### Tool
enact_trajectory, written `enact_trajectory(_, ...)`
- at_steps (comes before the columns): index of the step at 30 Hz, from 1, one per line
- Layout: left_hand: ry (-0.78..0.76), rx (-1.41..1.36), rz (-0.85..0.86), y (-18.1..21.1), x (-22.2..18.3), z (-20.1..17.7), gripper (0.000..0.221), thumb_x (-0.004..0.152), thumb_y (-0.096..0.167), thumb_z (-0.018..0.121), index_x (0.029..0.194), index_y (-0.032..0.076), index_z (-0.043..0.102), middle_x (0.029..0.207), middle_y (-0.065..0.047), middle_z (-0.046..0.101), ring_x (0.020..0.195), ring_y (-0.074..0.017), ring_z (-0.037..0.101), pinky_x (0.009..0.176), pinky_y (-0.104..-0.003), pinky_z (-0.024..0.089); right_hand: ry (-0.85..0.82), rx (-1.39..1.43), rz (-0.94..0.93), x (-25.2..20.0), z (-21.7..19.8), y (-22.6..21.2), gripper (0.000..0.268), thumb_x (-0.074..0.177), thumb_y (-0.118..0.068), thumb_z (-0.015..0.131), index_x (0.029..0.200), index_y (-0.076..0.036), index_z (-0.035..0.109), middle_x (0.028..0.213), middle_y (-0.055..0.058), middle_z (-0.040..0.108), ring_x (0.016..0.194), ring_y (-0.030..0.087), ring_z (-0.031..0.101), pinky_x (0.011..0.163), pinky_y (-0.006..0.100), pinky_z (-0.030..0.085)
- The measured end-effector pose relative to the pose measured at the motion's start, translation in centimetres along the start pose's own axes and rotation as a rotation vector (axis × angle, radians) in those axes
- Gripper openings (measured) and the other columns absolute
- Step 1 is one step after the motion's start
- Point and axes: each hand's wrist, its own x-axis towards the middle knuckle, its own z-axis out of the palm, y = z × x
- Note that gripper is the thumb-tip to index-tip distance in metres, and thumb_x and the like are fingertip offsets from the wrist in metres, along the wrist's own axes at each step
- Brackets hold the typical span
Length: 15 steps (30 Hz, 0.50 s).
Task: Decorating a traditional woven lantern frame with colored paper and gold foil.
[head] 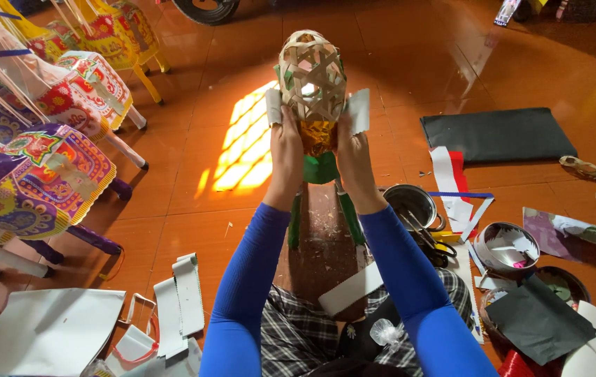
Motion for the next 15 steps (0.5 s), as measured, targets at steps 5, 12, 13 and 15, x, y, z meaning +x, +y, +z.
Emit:
enact_trajectory(5,0.032,0.441,-0.093,1.2,0.2,0.7,0.068,0.113,0.05,0.034,0.127,-0.011,0.062,0.104,-0.019,0.07,0.089,-0.0209,0.065,0.081,-0.036,0.054,-0.019,-0.268,-0.133,-0.1,-0.3,-0.6,0.056,0.112,-0.048,0.043,0.113,0.004,0.064,0.092,0.003,0.067,0.081,0.01,0.054,0.07,0.034,0.048)
enact_trajectory(12,-0.2,0.337,0.258,3.3,-1.6,1.3,0.063,0.1,0.027,0.074,0.145,-0.003,0.041,0.127,-0.016,0.073,0.115,-0.0233,0.072,0.098,-0.034,0.058,-0.101,-0.489,-0.173,-0.9,0.1,-4.2,0.054,0.112,-0.042,0.039,0.11,0.006,0.063,0.075,0.012,0.06,0.068,0.021,0.053,0.061,0.036,0.046)
enact_trajectory(13,-0.2,0.331,0.291,3.5,-1.7,1.5,0.074,0.1,0.024,0.074,0.152,0.0,0.028,0.135,-0.017,0.069,0.122,-0.0244,0.071,0.102,-0.034,0.058,-0.158,-0.429,-0.225,-1.0,0.0,-4.3,0.052,0.113,-0.04,0.04,0.118,0.006,0.061,0.079,0.016,0.058,0.073,0.024,0.05,0.063,0.037,0.045)
enact_trajectory(15,-0.185,0.339,0.298,2.9,-1.7,1.3,0.085,0.1,0.023,0.074,0.158,0.003,0.016,0.14,-0.018,0.065,0.125,-0.025,0.069,0.103,-0.035,0.058,-0.132,-0.749,-0.482,-0.6,-0.6,-3.4,0.041,0.119,-0.031,0.039,0.12,0.002,0.063,0.084,0.014,0.066,0.09,0.032,0.055,0.082,0.045,0.045)
